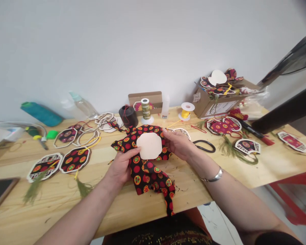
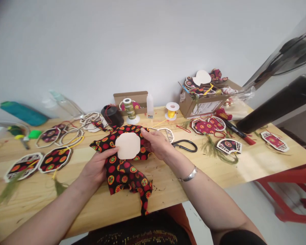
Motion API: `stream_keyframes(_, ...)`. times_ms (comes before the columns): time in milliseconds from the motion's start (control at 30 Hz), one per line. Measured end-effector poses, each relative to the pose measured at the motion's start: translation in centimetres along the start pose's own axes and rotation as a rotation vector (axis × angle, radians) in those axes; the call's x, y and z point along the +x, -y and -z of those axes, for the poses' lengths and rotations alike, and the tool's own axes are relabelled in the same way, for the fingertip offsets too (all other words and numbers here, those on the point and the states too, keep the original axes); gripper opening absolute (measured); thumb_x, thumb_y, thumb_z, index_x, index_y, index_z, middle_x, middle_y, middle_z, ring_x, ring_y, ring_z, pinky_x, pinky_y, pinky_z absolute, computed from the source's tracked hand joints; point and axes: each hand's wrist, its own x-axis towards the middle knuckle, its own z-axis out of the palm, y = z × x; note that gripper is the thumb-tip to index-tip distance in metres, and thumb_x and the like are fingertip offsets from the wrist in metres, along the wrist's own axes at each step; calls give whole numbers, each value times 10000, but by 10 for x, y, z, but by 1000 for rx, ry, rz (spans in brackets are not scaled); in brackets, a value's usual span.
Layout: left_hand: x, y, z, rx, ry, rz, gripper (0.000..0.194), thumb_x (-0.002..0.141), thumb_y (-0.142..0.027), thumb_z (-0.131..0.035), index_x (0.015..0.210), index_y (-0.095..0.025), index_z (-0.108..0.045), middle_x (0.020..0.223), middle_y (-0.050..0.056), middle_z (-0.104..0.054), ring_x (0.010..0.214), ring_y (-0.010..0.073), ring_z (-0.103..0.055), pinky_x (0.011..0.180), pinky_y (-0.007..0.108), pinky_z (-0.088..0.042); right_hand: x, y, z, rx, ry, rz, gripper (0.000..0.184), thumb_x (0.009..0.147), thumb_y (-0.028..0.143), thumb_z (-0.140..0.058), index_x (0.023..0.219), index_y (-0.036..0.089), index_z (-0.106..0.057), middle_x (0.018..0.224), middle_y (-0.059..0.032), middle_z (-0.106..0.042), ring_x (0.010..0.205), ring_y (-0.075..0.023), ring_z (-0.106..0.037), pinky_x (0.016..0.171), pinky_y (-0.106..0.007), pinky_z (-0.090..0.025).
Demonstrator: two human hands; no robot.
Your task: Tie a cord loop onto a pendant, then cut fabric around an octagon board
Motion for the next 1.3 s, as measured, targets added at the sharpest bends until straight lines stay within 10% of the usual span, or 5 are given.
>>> stream_keyframes(433,1,5,-1,59,86,-93,607,662,-70,-763,1242,-176,-618,1000,92,-762,872,275,-726,812,380,-601,-2,0,2,-338,39,92,418,521,465,-841,527,156,-559,460,58,-473,427,-48,-351,421,-225,-206)
stream_keyframes(1300,3,-2,1,87,32,-93,496,671,-73,-720,1155,-163,-664,915,78,-775,770,274,-738,766,424,-616,-5,21,14,-545,-3,66,236,628,297,-754,538,145,-598,495,37,-523,463,-63,-441,433,-208,-335)
